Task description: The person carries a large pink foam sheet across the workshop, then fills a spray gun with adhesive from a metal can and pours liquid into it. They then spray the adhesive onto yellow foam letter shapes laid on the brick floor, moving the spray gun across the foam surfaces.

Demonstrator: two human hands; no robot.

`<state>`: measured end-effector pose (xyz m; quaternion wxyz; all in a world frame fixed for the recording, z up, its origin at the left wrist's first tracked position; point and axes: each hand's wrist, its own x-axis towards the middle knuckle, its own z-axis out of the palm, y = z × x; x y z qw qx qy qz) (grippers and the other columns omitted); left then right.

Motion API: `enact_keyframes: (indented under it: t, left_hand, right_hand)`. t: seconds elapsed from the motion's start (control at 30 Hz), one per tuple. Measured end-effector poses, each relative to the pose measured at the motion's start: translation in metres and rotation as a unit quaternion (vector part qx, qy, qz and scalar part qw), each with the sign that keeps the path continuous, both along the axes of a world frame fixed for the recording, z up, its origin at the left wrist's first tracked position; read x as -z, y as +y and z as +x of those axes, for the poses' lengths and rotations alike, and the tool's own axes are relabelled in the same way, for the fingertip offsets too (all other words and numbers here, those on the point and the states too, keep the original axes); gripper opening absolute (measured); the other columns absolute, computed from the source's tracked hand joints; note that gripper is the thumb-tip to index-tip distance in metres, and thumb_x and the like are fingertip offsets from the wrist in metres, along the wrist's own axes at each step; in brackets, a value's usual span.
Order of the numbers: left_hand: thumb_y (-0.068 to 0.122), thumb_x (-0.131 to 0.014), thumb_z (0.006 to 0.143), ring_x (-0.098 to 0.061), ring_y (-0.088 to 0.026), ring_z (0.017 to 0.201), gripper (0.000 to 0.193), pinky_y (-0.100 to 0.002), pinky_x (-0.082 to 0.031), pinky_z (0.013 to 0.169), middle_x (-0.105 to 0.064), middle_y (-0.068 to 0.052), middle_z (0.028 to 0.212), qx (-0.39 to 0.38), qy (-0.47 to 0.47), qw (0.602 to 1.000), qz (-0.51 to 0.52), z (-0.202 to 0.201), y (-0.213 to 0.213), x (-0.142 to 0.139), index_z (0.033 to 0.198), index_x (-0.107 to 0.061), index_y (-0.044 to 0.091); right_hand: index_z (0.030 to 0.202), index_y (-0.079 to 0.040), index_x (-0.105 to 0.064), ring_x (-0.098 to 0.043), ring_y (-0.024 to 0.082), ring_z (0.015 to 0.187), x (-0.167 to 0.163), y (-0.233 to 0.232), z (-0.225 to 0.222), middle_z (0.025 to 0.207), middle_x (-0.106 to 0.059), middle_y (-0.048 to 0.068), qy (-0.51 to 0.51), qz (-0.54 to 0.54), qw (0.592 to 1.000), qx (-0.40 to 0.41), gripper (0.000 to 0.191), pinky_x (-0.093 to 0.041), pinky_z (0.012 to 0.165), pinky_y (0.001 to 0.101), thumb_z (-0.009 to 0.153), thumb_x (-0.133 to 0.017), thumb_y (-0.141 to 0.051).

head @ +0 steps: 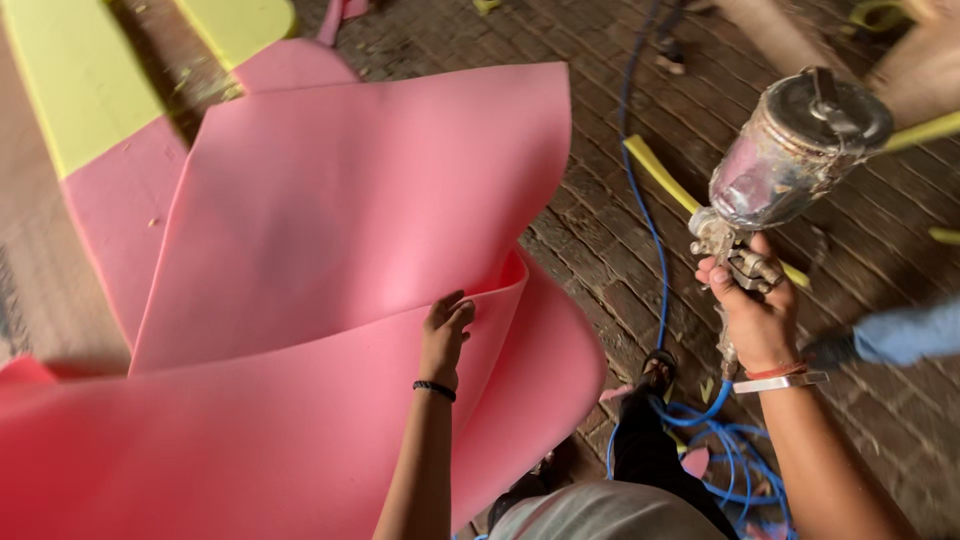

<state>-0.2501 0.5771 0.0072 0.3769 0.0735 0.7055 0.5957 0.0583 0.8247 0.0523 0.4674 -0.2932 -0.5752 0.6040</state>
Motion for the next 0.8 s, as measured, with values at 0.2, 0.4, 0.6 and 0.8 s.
enact_keyframes:
  t: [0.2, 0.4, 0.6, 0.8]
  left_hand:
    - [0.030, -0.067, 0.093, -0.068, -0.015, 0.098, 0.045, -0.033, -0.050, 0.085, -0.075, -0.004, 0.108, -0.063, -0.005, 0.998, 0.024, -0.003, 0.115, -0.001, 0.131, -0.066, 0.007]
    - [0.029, -0.067, 0.093, -0.068, -0.009, 0.098, 0.040, -0.030, -0.051, 0.083, -0.074, 0.002, 0.109, -0.011, 0.027, 0.999, 0.045, 0.007, 0.231, -0.025, 0.128, -0.068, 0.009]
    - [0.031, -0.067, 0.094, -0.069, -0.010, 0.100, 0.039, -0.030, -0.051, 0.085, -0.075, 0.002, 0.110, -0.056, 0.022, 0.998, -0.010, -0.011, 0.279, -0.040, 0.127, -0.069, 0.010]
    - [0.026, -0.065, 0.095, -0.070, -0.013, 0.097, 0.033, -0.032, -0.052, 0.084, -0.077, -0.001, 0.106, -0.187, 0.008, 0.982, 0.012, -0.079, 0.302, -0.029, 0.122, -0.069, 0.009]
  right_hand:
    - [0.136, -0.002, -0.058, -0.067, 0.014, 0.099, 0.003, 0.169, -0.045, 0.108, -0.069, 0.004, -0.047, 0.024, 0.996, -0.079, 0.036, -0.057, 0.096, 0.0314, 0.101, -0.064, 0.000]
    - [0.129, -0.003, -0.061, -0.065, 0.013, 0.097, -0.006, 0.292, -0.053, 0.108, -0.069, 0.002, -0.077, 0.036, 0.985, -0.148, 0.028, -0.054, 0.093, 0.0290, 0.100, -0.065, -0.002]
    - [0.128, -0.002, -0.061, -0.066, 0.013, 0.096, 0.007, 0.379, -0.095, 0.107, -0.070, 0.003, -0.073, 0.019, 0.983, -0.170, 0.029, -0.054, 0.092, 0.0290, 0.100, -0.064, -0.004]
    - [0.134, -0.002, -0.060, -0.065, 0.014, 0.097, 0.017, 0.438, -0.177, 0.106, -0.070, 0.004, -0.059, 0.005, 0.982, -0.182, 0.034, -0.052, 0.093, 0.0297, 0.100, -0.064, -0.003]
